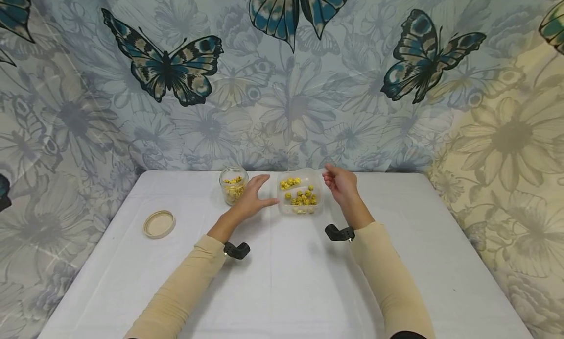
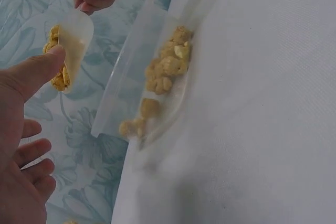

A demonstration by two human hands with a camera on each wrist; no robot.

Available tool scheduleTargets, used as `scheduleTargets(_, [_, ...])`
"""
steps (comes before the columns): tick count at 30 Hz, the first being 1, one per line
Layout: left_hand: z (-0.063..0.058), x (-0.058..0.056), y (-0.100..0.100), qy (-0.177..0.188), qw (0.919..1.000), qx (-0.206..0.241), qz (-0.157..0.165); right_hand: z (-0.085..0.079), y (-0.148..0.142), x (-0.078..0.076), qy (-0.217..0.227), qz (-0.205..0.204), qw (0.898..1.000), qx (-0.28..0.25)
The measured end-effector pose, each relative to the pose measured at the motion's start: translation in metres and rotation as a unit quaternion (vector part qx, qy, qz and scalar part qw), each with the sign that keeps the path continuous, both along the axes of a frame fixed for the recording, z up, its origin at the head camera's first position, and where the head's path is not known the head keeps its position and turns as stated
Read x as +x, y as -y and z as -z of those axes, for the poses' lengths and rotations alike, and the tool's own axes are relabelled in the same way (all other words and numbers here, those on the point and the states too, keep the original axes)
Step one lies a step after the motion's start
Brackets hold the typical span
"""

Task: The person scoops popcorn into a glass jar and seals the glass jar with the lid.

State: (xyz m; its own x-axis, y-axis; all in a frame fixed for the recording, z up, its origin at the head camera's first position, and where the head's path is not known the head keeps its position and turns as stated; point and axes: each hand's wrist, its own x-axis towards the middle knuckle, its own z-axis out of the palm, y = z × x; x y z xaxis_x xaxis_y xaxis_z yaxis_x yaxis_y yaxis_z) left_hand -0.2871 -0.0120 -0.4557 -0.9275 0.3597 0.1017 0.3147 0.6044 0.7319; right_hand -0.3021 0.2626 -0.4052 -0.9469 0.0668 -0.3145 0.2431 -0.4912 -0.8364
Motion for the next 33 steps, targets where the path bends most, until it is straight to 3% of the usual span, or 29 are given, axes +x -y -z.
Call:
scheduleTargets(18, [-0.02,0.003,0.011,-0.029,0.9993,0.019,-0.009,-0.01,0.014,-0.004,-0.011,0.013,1.0,-0.021])
scheduleTargets(23, [-0.026,0.005,0.014,-0.036,0.9991,0.004,-0.022,-0.013,0.021,-0.005,-0.015,0.007,0.999,-0.029])
scheduleTargets(33, [-0.029,0.004,0.024,-0.053,0.9976,0.005,-0.044,-0.014,0.035,-0.01,-0.026,0.007,0.999,-0.031])
